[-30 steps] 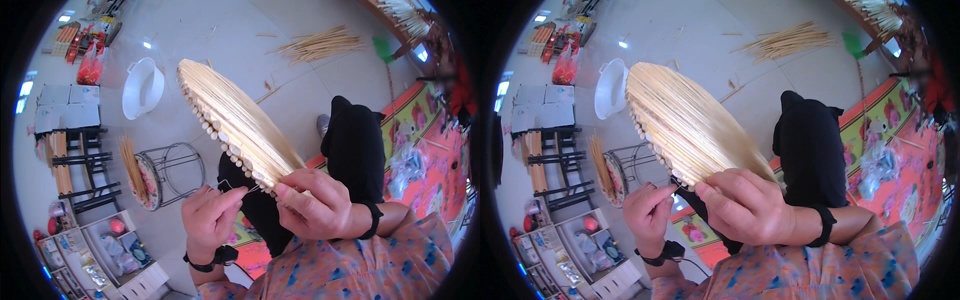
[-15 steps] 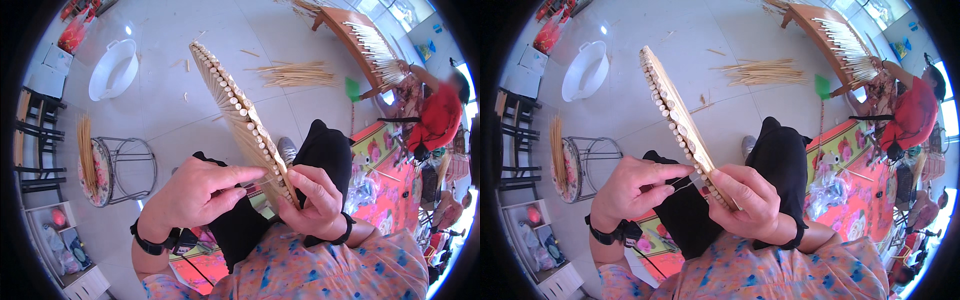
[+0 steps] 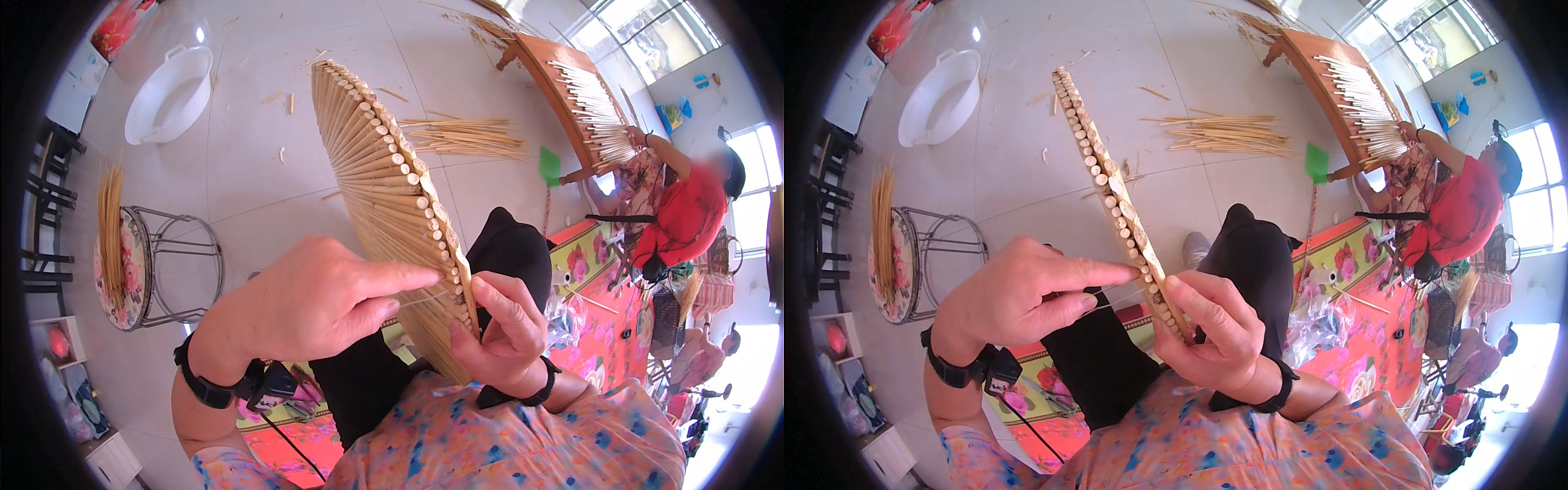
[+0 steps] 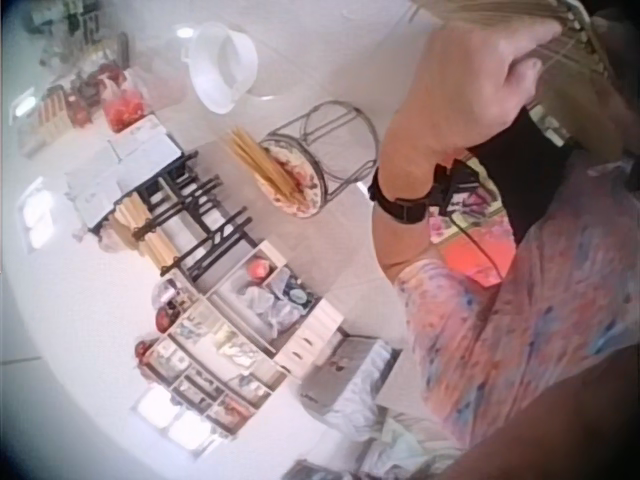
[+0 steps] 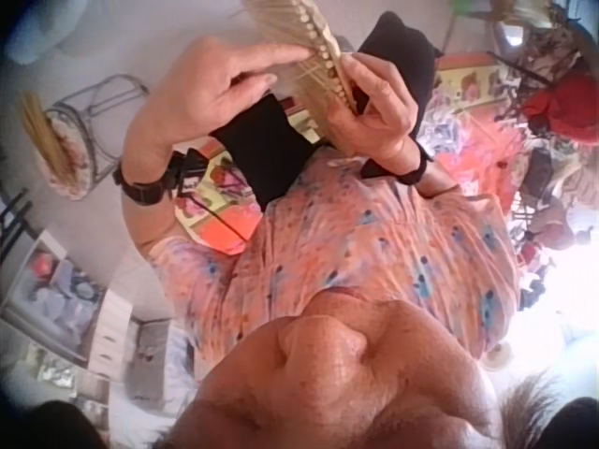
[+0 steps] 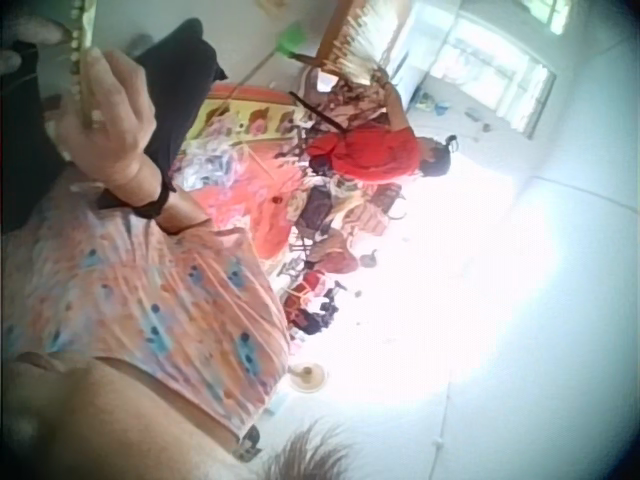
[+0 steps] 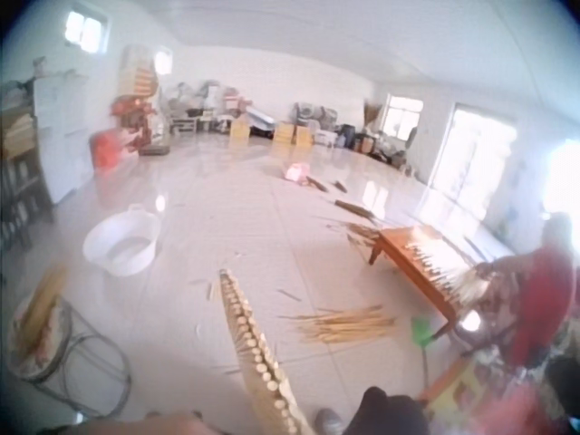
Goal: The person trims the ends of wooden sticks along the edge of a semi-circular wooden fan using shears and then weaves a white thread through the sticks to secure them.
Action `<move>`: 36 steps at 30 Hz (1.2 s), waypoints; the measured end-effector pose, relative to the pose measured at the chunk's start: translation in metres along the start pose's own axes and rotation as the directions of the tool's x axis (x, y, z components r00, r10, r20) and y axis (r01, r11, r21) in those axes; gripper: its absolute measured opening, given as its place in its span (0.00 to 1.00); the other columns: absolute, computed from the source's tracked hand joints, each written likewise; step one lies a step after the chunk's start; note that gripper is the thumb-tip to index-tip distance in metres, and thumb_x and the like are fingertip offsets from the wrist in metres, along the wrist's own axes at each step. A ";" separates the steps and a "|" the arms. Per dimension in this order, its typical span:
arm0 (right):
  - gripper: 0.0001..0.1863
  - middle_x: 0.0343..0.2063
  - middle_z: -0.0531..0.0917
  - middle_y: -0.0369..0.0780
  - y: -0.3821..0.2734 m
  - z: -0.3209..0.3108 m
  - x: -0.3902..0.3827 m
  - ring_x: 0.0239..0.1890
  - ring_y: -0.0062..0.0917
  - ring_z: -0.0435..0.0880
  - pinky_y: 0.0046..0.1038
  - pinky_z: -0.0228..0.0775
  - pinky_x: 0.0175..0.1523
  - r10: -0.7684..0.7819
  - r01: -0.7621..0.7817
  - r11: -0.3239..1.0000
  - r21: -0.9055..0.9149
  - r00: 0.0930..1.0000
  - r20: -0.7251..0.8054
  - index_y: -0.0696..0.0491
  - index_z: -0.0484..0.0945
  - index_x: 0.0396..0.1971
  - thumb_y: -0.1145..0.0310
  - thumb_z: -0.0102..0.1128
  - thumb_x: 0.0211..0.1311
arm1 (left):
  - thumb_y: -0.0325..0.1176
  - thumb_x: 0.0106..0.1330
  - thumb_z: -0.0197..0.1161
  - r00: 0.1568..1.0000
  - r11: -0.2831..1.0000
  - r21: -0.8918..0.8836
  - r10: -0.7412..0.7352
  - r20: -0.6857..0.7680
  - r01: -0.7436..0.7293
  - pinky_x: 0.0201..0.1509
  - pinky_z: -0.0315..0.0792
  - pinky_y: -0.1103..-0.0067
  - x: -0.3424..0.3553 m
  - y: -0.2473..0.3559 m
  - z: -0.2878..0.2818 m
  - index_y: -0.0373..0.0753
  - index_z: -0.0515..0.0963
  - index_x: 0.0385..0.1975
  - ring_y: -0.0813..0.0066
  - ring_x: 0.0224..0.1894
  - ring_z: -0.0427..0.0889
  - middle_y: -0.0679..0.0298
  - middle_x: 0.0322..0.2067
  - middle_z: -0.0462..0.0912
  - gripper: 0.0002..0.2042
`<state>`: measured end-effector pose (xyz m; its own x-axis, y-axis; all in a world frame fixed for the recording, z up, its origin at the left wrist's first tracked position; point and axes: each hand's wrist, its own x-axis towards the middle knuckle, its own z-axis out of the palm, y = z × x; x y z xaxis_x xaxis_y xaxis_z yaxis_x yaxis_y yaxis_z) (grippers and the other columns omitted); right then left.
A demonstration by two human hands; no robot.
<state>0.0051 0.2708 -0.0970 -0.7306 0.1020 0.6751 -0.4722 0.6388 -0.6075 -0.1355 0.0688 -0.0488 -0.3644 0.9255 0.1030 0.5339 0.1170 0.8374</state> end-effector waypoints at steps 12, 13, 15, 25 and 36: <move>0.27 0.37 0.82 0.46 0.002 -0.002 -0.003 0.29 0.24 0.82 0.19 0.74 0.32 0.051 -0.051 0.999 0.013 0.999 0.009 0.61 0.80 0.47 0.81 0.72 0.41 | 0.22 0.55 0.63 0.989 0.996 0.040 0.088 -0.121 -0.083 0.24 0.69 0.72 0.001 -0.003 0.007 0.43 0.82 0.50 0.59 0.18 0.76 0.57 0.16 0.76 0.20; 0.27 0.37 0.82 0.46 0.001 -0.002 -0.003 0.29 0.24 0.82 0.19 0.74 0.32 0.048 -0.048 0.999 0.012 0.999 0.012 0.61 0.80 0.47 0.81 0.72 0.41 | 0.22 0.55 0.63 0.987 0.995 0.040 0.099 -0.129 -0.095 0.24 0.69 0.71 0.001 -0.004 0.008 0.44 0.81 0.50 0.59 0.18 0.76 0.57 0.17 0.76 0.20; 0.27 0.36 0.82 0.47 0.000 -0.001 -0.003 0.30 0.25 0.83 0.20 0.75 0.33 0.057 -0.057 0.998 0.009 0.998 0.006 0.61 0.80 0.47 0.81 0.72 0.41 | 0.22 0.55 0.63 0.984 0.994 0.041 0.110 -0.141 -0.106 0.24 0.69 0.71 0.000 -0.004 0.009 0.44 0.81 0.50 0.59 0.18 0.76 0.57 0.17 0.76 0.20; 0.27 0.36 0.82 0.48 0.001 -0.001 -0.003 0.31 0.27 0.83 0.21 0.76 0.34 0.045 -0.045 0.999 0.000 0.999 0.003 0.62 0.79 0.48 0.81 0.71 0.41 | 0.22 0.55 0.63 0.990 0.997 0.011 0.076 -0.116 -0.076 0.24 0.69 0.71 0.001 -0.003 0.008 0.45 0.81 0.50 0.58 0.19 0.76 0.56 0.17 0.77 0.21; 0.26 0.36 0.83 0.47 0.001 -0.001 -0.004 0.30 0.24 0.83 0.20 0.75 0.32 0.045 -0.045 0.999 -0.003 0.999 0.000 0.61 0.80 0.47 0.81 0.71 0.41 | 0.22 0.54 0.64 0.985 0.997 0.052 0.063 -0.159 -0.055 0.24 0.70 0.71 -0.003 0.003 0.012 0.44 0.81 0.49 0.57 0.19 0.76 0.57 0.18 0.78 0.20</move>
<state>0.0082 0.2711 -0.0999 -0.7509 0.1305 0.6474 -0.4374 0.6361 -0.6356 -0.1236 0.0706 -0.0533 -0.4472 0.8618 0.2394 0.5923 0.0848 0.8012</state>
